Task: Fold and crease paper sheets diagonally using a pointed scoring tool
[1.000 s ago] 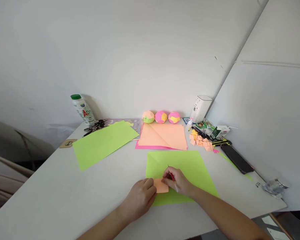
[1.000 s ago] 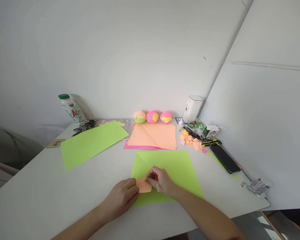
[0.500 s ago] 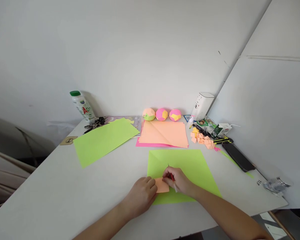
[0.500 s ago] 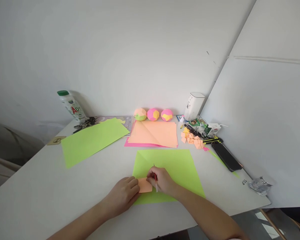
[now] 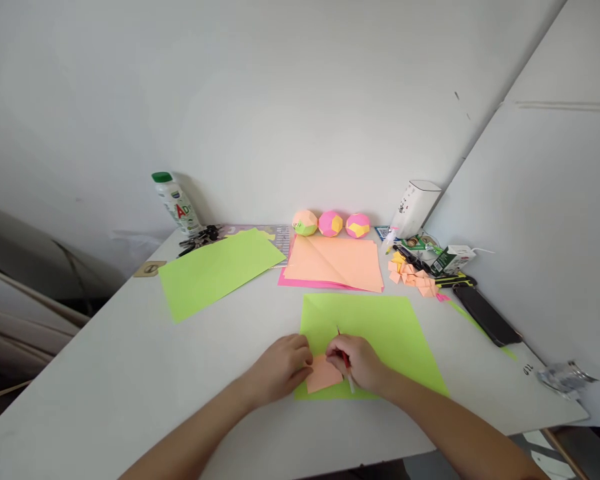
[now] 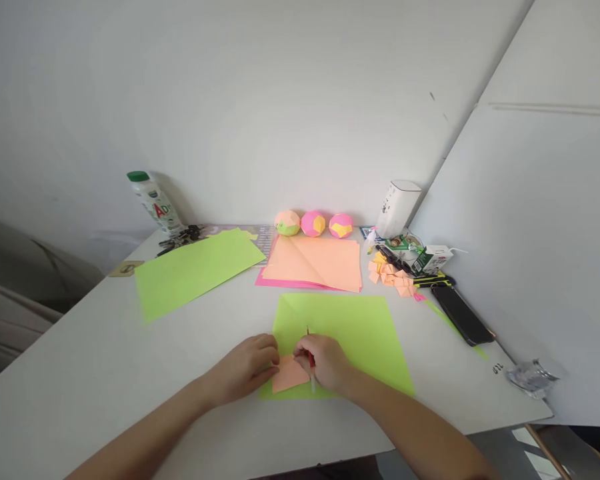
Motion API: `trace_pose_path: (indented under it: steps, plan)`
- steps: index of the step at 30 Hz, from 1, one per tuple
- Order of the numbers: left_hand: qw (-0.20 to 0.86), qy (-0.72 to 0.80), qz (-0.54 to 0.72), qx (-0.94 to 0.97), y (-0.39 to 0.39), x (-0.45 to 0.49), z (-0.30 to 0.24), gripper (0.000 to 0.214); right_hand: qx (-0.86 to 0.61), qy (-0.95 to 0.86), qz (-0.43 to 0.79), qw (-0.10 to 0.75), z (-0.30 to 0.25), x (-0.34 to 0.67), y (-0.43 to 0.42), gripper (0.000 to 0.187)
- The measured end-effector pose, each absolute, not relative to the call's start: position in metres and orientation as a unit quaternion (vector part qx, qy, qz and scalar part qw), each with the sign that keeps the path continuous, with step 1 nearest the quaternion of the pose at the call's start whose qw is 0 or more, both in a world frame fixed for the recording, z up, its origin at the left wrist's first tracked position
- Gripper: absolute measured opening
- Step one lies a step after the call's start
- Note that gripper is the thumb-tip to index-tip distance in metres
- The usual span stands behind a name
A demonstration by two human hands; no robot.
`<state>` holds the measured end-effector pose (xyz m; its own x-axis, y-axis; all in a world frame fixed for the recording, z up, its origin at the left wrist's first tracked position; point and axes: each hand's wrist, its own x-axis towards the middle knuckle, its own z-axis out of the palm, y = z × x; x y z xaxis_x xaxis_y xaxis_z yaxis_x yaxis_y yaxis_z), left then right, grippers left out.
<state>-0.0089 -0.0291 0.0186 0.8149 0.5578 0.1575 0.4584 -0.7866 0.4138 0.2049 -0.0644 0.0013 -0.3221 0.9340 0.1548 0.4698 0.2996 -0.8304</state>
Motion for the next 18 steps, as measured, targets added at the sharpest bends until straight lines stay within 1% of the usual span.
trace_pose_path:
  steps: [6, 14, 18]
  plan:
    - [0.244, 0.289, 0.124, 0.917, -0.013, -0.015, 0.019, 0.009, -0.441, -0.769, 0.338, 0.316, 0.007, 0.199, -0.072, 0.019]
    - [0.298, 0.274, 0.106, 0.908, -0.009, -0.022, 0.023, 0.005, -0.421, -0.786, 0.337, 0.303, 0.001, 0.190, -0.073, 0.017]
    - [0.304, 0.276, 0.089, 0.907, -0.010, -0.025, 0.023, 0.022, -0.435, -0.790, 0.312, 0.301, -0.002, 0.187, -0.073, 0.018]
